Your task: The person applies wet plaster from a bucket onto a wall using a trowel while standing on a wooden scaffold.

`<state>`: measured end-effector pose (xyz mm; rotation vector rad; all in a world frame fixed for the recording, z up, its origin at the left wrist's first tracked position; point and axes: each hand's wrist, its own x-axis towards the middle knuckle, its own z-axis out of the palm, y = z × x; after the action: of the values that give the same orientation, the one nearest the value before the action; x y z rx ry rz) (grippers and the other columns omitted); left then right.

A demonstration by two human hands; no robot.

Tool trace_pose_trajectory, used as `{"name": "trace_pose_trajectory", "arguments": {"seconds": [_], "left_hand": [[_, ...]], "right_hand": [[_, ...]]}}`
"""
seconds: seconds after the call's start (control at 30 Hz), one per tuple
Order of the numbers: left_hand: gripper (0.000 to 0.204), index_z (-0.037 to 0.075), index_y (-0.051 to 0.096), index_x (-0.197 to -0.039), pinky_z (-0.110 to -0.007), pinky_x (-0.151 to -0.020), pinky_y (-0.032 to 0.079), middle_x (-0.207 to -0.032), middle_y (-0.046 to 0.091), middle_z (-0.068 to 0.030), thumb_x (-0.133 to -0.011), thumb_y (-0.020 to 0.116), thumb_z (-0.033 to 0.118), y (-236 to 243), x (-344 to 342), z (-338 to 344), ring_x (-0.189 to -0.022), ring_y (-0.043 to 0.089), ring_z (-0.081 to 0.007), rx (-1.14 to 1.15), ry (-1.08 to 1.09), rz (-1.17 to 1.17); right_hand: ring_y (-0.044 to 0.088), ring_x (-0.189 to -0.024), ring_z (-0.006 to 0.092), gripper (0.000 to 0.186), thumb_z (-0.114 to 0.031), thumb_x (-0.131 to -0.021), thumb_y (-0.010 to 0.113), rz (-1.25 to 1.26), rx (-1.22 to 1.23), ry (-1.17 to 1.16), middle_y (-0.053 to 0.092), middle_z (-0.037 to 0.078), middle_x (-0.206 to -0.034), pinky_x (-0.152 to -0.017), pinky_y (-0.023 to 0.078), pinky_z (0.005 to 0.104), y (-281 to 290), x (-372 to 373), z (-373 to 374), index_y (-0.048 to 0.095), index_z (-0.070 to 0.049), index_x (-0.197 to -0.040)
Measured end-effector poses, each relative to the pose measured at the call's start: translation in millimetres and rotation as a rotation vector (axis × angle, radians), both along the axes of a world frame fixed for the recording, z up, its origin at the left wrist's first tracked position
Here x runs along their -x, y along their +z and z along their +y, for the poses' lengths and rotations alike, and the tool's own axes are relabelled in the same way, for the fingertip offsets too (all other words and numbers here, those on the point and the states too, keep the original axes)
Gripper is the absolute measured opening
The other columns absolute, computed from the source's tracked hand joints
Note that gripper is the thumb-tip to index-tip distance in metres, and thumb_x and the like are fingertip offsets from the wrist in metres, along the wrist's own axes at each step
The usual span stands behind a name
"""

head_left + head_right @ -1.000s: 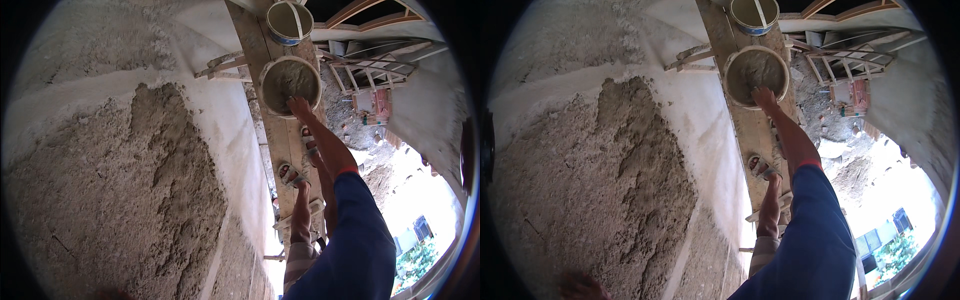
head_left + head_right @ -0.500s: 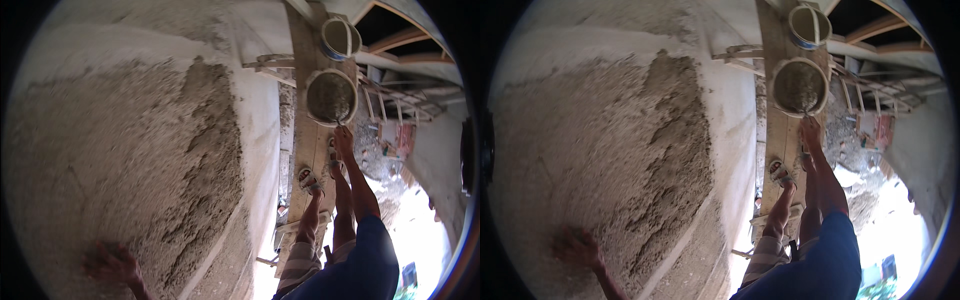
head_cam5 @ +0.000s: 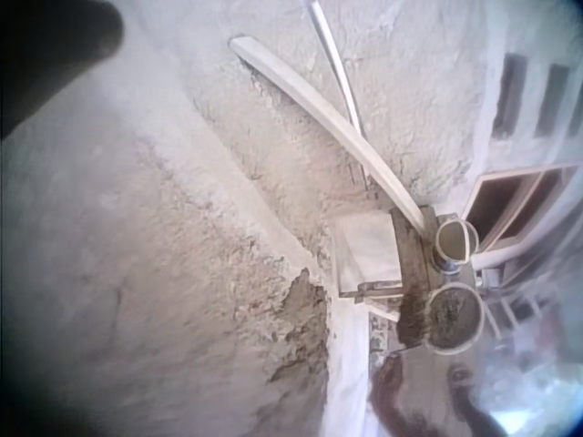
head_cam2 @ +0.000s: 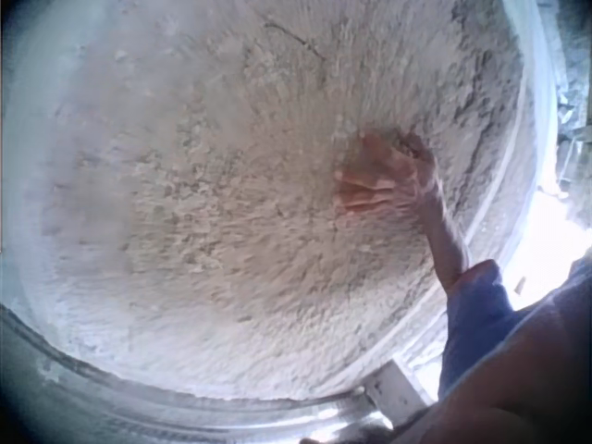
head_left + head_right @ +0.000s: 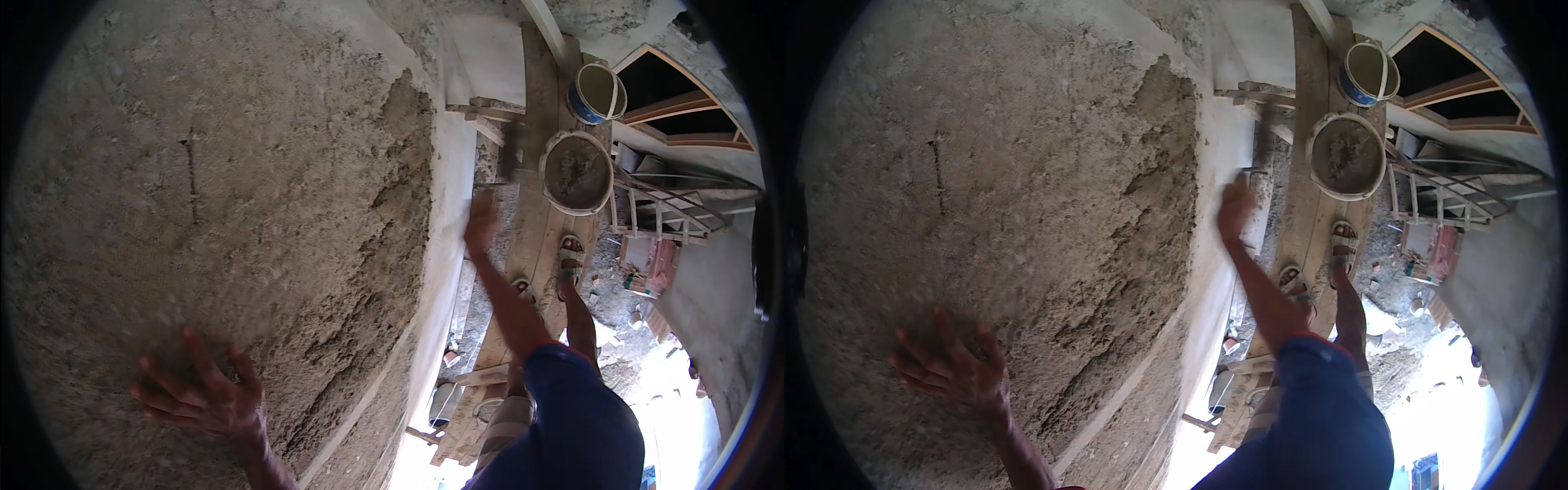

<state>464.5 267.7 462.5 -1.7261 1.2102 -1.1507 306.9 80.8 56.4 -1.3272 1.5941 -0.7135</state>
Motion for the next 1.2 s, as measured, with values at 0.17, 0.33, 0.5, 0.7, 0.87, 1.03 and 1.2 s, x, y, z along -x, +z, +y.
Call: {"name": "trace_pose_trajectory", "arguments": {"seconds": [0.17,0.33,0.5,0.7,0.87,1.03,1.2], "left_hand": [[0.058,0.026,0.056,-0.139,-0.065,-0.114,0.017,-0.157,0.03,-0.0201,-0.097,0.036,0.061,0.2,1.9,-7.2,-0.146,0.02,-0.0465,-0.026,-0.03,0.023],[0.058,0.023,0.056,-0.139,-0.066,-0.113,0.019,-0.154,0.034,-0.0209,-0.098,0.037,0.059,1.3,5.6,-10.0,-0.143,0.026,-0.0468,-0.029,-0.026,0.008],[0.057,0.018,0.05,-0.144,-0.063,-0.11,0.027,-0.147,0.045,-0.0163,-0.101,0.036,0.054,5.0,-2.9,-15.5,-0.137,0.039,-0.0421,-0.131,-0.201,0.094],[0.06,0.016,0.052,-0.138,-0.066,-0.105,0.029,-0.148,0.04,-0.0233,-0.098,0.038,0.058,5.9,-1.1,-15.7,-0.134,0.038,-0.0495,-0.193,-0.141,0.016],[0.071,0.018,0.057,-0.128,-0.075,-0.099,0.027,-0.149,0.03,-0.0357,-0.09,0.038,0.074,1.8,9.5,-10.6,-0.134,0.028,-0.0602,-0.117,0.052,-0.035],[0.07,0.016,0.057,-0.127,-0.075,-0.099,0.026,-0.148,0.031,-0.0359,-0.092,0.035,0.072,3.7,10.1,-13.0,-0.134,0.029,-0.0604,-0.12,0.037,-0.052],[0.069,0.015,0.055,-0.13,-0.075,-0.099,0.027,-0.15,0.028,-0.0362,-0.093,0.036,0.07,8.8,10.1,-10.0,-0.134,0.027,-0.061,-0.146,0.006,-0.049]], "right_hand": [[0.065,-0.081,0.0313,0.046,-0.007,-0.092,0.059,-0.443,-0.127,0.529,0.059,0.019,-0.102,-0.069,0.059,0.0359,76.1,-72.4,103.5,0.048,-0.003,-0.136],[0.066,-0.092,0.0368,0.053,-0.016,-0.093,0.058,-0.215,0.169,0.426,0.062,0.018,-0.112,-0.086,0.056,0.045,34.5,10.7,109.7,0.043,-0.002,-0.142],[0.063,-0.096,0.038,0.026,-0.011,-0.092,0.053,0.36,-0.28,0.585,0.061,0.018,-0.114,-0.08,0.052,0.0482,-64.6,200.6,-0.4,0.057,-0.001,-0.115],[0.067,-0.076,0.0409,0.017,-0.016,-0.096,0.051,0.816,0.138,0.474,0.065,0.02,-0.096,-0.064,0.056,0.0493,-137.8,353.3,-157.5,0.057,-0.002,-0.103],[0.064,-0.1,0.0475,0.037,-0.036,-0.089,0.058,0.757,-0.294,0.383,0.066,0.027,-0.108,-0.088,0.051,0.0578,-209.3,336.6,-197.5,0.061,-0.013,-0.118],[0.064,-0.104,0.0451,0.04,-0.034,-0.087,0.056,0.548,-0.246,0.375,0.067,0.025,-0.108,-0.086,0.051,0.0564,-260.6,284.2,-190.6,0.062,-0.011,-0.119],[0.066,-0.089,0.0426,0.036,-0.029,-0.086,0.058,0.191,-0.463,0.249,0.068,0.022,-0.088,-0.077,0.051,0.0532,-259.6,289.1,-182.1,0.064,-0.007,-0.114]]}}
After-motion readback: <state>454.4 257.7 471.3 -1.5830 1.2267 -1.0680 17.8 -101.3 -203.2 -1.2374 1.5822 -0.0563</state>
